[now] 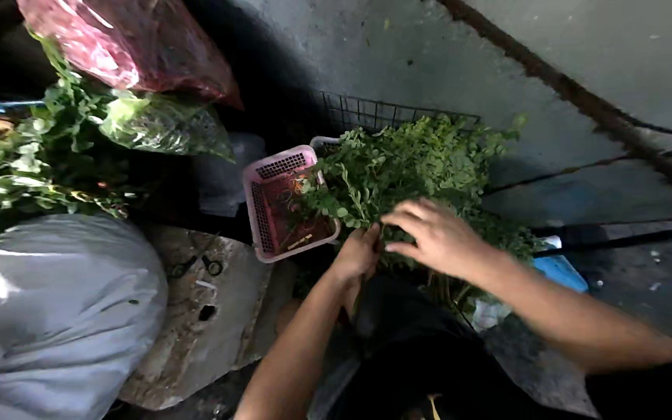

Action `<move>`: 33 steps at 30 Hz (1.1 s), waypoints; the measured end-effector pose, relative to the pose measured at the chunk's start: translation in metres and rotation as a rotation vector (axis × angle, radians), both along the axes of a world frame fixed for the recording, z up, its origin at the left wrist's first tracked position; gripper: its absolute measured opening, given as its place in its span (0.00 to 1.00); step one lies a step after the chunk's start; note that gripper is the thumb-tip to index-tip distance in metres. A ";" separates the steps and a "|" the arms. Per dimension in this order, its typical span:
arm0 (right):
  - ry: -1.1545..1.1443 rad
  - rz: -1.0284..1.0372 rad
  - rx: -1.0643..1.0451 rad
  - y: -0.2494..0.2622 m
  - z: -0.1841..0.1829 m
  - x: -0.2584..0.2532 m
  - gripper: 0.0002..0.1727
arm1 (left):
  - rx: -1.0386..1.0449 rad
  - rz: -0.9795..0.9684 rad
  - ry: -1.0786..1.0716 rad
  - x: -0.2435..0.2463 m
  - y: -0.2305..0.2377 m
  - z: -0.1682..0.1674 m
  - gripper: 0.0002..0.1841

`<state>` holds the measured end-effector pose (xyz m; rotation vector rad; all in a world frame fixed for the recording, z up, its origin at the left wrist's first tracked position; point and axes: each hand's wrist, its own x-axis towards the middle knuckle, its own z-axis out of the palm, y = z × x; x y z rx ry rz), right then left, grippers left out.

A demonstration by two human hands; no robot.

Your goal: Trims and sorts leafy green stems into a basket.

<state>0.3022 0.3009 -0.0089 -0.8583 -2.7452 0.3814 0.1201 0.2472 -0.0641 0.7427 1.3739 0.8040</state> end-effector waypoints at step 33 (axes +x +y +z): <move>-0.114 -0.318 -0.483 0.075 0.031 0.085 0.21 | 0.417 0.041 1.507 -0.135 -0.049 0.055 0.23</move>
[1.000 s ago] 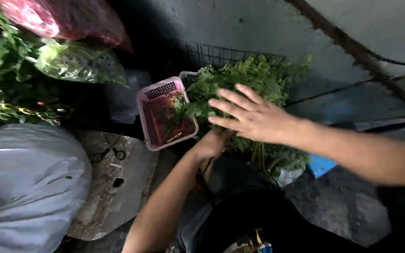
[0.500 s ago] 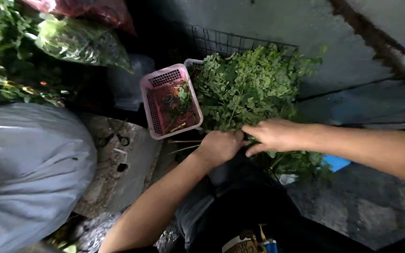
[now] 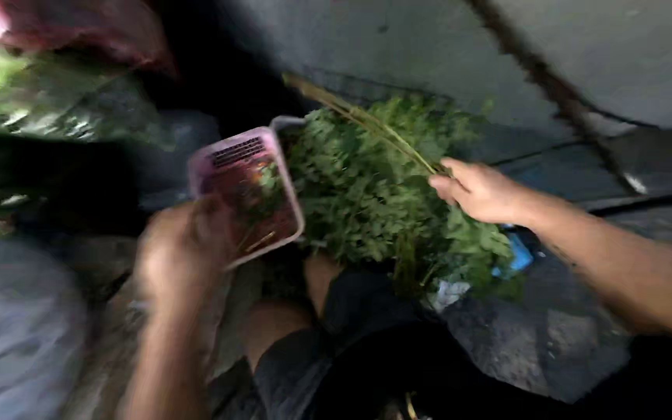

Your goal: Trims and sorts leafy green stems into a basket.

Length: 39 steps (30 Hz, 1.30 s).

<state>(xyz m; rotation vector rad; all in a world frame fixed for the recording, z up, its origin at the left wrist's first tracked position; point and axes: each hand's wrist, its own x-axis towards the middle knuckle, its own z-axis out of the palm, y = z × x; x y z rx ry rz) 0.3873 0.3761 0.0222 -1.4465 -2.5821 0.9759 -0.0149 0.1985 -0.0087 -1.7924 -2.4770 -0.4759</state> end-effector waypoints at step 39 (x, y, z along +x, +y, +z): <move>0.216 0.032 0.137 0.016 -0.009 -0.055 0.32 | -0.280 0.772 -0.252 -0.096 -0.065 -0.006 0.25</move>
